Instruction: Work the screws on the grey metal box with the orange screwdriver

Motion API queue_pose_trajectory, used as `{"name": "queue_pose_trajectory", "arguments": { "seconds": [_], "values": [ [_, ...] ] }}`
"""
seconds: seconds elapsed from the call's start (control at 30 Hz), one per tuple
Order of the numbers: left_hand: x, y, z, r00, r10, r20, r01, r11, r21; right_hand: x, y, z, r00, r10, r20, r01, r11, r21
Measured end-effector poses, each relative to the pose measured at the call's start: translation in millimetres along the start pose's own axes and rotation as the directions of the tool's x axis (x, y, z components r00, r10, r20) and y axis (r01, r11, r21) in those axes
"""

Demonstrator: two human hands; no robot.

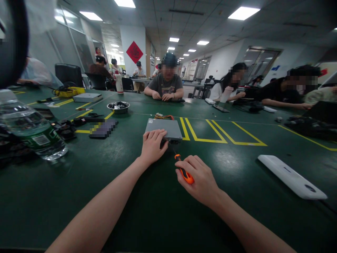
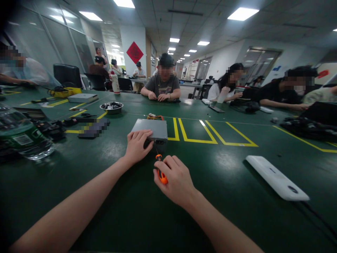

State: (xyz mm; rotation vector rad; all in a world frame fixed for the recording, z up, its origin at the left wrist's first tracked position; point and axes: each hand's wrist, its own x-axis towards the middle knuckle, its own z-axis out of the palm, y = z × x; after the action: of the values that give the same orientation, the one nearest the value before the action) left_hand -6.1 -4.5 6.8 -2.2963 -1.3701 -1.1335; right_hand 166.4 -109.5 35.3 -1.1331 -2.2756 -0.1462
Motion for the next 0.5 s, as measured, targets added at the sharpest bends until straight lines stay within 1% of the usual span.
{"name": "queue_pose_trajectory", "arguments": {
  "seconds": [0.27,0.5],
  "values": [
    [0.1,0.1,-0.3,1.0,0.003,0.001,-0.003,1.0,0.009,0.0,-0.5,1.6,1.0,0.006,-0.029,-0.005,1.0,0.005],
    [-0.1,0.2,-0.1,1.0,0.0,0.011,0.0,1.0,0.01,-1.4,2.7,2.3,0.993,0.044,-0.112,-0.04,0.998,0.038]
  ]
}}
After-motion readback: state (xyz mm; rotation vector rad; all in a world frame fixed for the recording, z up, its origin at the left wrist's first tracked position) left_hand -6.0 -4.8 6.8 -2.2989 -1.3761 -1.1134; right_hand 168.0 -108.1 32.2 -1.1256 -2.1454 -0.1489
